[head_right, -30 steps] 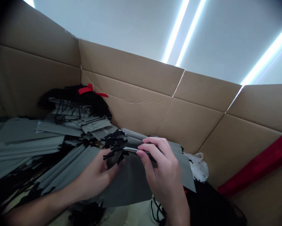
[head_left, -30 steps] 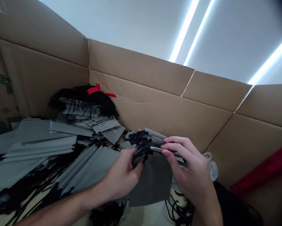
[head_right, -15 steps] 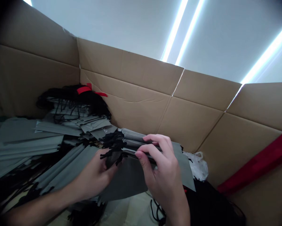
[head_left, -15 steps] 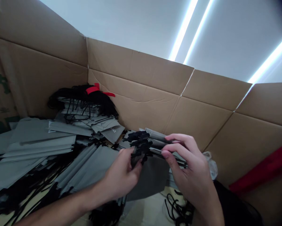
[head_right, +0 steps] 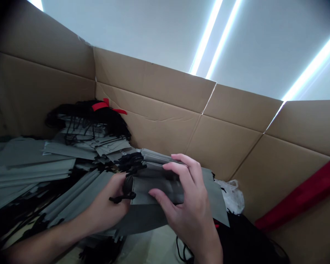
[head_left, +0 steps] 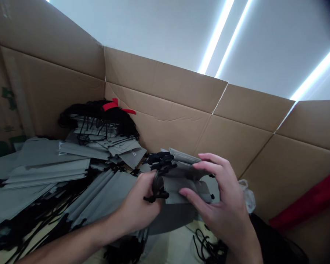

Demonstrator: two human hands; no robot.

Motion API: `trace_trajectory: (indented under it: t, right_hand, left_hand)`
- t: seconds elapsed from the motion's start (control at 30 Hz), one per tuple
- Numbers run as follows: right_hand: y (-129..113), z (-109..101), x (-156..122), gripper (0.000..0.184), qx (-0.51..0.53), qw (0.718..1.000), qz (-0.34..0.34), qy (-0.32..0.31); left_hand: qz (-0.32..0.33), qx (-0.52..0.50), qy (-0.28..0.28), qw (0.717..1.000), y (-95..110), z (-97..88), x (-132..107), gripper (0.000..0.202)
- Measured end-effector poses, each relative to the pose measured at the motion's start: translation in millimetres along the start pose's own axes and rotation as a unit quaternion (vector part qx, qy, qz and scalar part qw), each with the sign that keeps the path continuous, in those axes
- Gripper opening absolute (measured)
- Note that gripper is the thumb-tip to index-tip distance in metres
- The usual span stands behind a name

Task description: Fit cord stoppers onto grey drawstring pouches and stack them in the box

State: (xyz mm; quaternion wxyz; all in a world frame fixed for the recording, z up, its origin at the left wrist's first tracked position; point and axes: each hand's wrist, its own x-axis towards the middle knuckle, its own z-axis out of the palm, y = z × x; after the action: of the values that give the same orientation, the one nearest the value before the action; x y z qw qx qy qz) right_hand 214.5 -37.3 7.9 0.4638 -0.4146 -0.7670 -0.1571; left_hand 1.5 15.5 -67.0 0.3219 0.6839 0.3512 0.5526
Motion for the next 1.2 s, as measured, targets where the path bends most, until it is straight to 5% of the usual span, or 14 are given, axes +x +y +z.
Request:
trace_trajectory:
  t: [0.13,0.47,0.67,0.87,0.97,1.2]
  right_hand:
    - [-0.4,1.0,-0.2,0.042,-0.026,1.0,-0.008,-0.015]
    - [-4.5,-0.3,-3.4,0.017,0.036,0.998,-0.024,-0.054]
    - [-6.3,2.4,-3.7,0.034,0.069,0.993,0.007,-0.093]
    - [-7.5,1.3,-6.7,0.066,0.054,0.995,0.017,-0.086]
    - [-6.2,1.5,-8.3,0.086,0.081,0.992,0.037,-0.093]
    - [-5.0,4.4,-5.5,0.07,0.078,0.992,0.048,-0.091]
  left_hand:
    - [0.005,-0.011,0.0,1.0,-2.7,-2.4,0.1,0.02]
    - [0.005,-0.03,0.004,1.0,-32.3,-0.1,-3.9,0.043]
    - [0.024,-0.034,0.005,0.999,-32.7,-0.8,-5.5,0.059]
    - [0.027,-0.019,0.015,0.999,-25.6,-2.4,-0.8,0.028]
    - [0.04,-0.028,-0.003,0.999,-16.2,-4.2,2.3,0.037]
    - [0.071,-0.013,-0.01,0.997,-10.8,-8.0,6.6,0.041]
